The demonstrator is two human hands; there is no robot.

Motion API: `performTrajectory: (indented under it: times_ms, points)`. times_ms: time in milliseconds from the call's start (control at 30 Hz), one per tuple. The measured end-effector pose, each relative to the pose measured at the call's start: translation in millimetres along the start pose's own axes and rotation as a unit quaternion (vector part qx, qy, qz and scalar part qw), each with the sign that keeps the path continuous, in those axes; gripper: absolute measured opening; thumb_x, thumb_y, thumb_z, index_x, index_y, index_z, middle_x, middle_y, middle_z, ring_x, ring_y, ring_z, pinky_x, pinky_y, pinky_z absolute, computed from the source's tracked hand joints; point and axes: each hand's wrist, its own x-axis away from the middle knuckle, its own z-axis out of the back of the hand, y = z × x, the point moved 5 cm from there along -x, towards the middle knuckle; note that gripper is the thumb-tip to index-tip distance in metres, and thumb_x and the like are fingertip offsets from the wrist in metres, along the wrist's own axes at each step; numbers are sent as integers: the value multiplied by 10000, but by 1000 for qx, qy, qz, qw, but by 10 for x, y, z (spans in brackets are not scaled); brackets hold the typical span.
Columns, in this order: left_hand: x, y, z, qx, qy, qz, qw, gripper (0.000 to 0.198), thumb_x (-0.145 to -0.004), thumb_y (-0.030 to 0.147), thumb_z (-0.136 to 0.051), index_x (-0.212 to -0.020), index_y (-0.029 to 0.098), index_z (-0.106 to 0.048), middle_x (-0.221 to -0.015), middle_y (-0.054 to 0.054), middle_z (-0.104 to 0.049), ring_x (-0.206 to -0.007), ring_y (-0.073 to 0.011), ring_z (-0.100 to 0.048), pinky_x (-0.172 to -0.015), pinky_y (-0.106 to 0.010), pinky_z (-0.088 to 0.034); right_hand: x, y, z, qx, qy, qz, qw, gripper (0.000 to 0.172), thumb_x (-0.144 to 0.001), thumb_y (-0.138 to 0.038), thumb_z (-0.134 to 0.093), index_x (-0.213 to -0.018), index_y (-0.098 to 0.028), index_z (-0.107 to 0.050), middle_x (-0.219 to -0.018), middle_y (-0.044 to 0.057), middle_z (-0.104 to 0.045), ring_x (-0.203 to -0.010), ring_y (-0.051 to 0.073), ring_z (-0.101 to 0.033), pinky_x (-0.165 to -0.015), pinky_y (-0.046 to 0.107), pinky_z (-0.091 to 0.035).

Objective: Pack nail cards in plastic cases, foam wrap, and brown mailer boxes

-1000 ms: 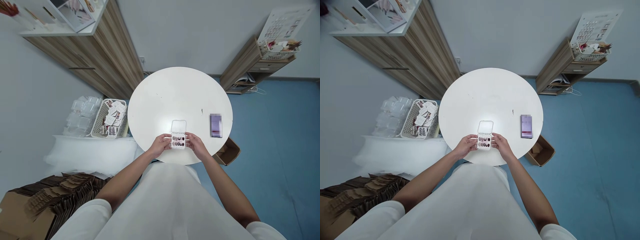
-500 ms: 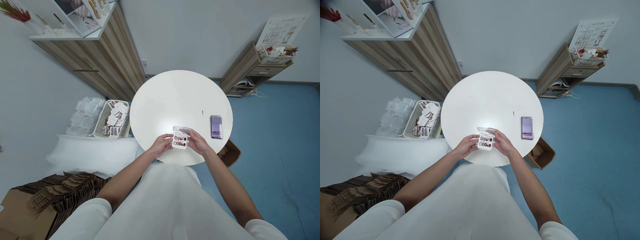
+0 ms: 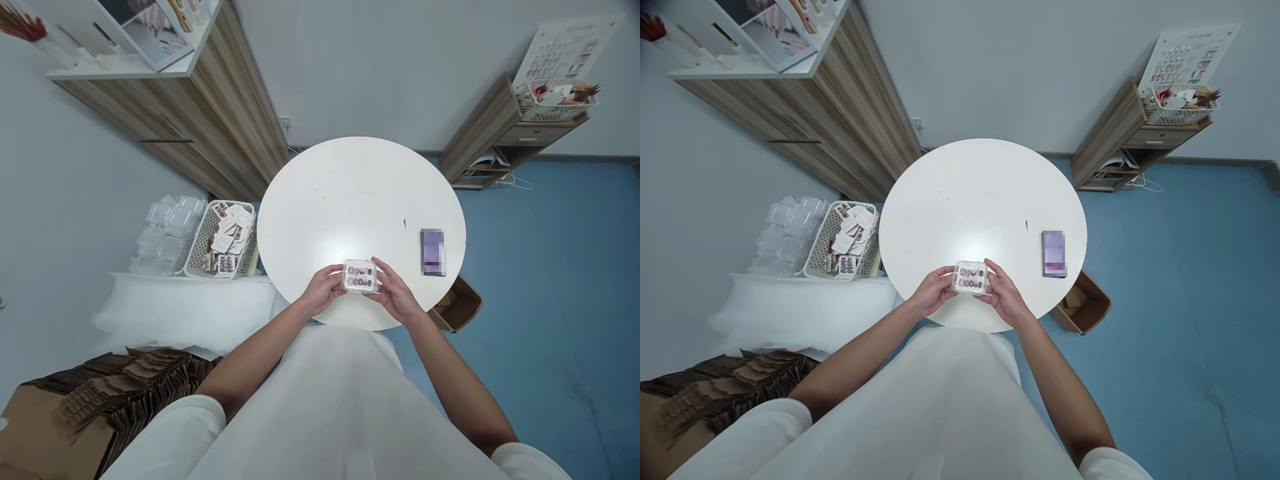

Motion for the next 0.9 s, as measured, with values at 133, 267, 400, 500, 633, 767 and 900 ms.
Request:
performTrajectory:
  times_ms: [133, 267, 400, 500, 633, 767, 900]
  points:
    - [-11, -6, -28, -20, 1, -12, 1000, 318, -725, 329, -650, -985, 168, -559, -839, -43, -648, -705, -102, -605, -679, -258, -477, 33, 64, 63, 43, 51, -8, 998, 528, -718, -370, -636, -1203, -267, -455, -1039, 46, -636, -937, 183, -604, -778, 373, -532]
    - [15, 11, -103, -107, -23, -30, 993, 352, -789, 469, -517, -961, 171, -590, -886, -52, -638, -781, -127, -600, -699, -268, -454, 20, 72, 109, 61, 83, 8, 995, 545, -692, -343, -657, -1190, -241, -460, -937, 31, -657, -858, 170, -623, -739, 354, -545]
    - [62, 25, -196, -260, -75, -31, 962, 390, -770, 494, -530, -905, 138, -614, -809, -61, -647, -731, -141, -609, -681, -260, -428, 36, 40, 142, 138, 83, -7, 987, 416, -728, -385, -611, -1096, -207, -536, -868, 32, -659, -772, 151, -635, -674, 301, -555]
    - [79, 27, -228, -304, -85, -21, 949, 383, -736, 483, -579, -871, 126, -617, -821, -70, -653, -700, -143, -610, -693, -273, -429, 48, 41, 186, 204, 73, -43, 975, 353, -748, -413, -579, -1020, -189, -572, -801, 37, -658, -664, 138, -636, -563, 257, -546]
    - [72, 6, -240, -330, -76, -2, 941, 384, -725, 490, -586, -833, 123, -619, -749, -59, -655, -685, -146, -611, -711, -281, -427, 30, 47, 242, 243, 71, -53, 966, 319, -745, -400, -582, -969, -172, -583, -724, 29, -651, -598, 125, -626, -552, 250, -541]
    - [61, -12, -255, -359, -70, -18, 931, 414, -755, 495, -546, -911, 117, -608, -724, -61, -644, -718, -160, -613, -718, -291, -432, 25, 16, 256, 257, 85, -32, 962, 420, -736, -408, -586, -1084, -181, -525, -705, 18, -648, -576, 126, -620, -560, 271, -544]
    - [102, 51, -236, -406, -12, -79, 910, 610, -764, 472, -545, -1283, 195, -381, -873, -54, -631, -739, -139, -607, -739, -302, -443, 38, -62, 233, 261, 79, 15, 962, 663, -744, -455, -558, -1314, -259, -283, -712, -18, -634, -592, 139, -631, -590, 313, -555]
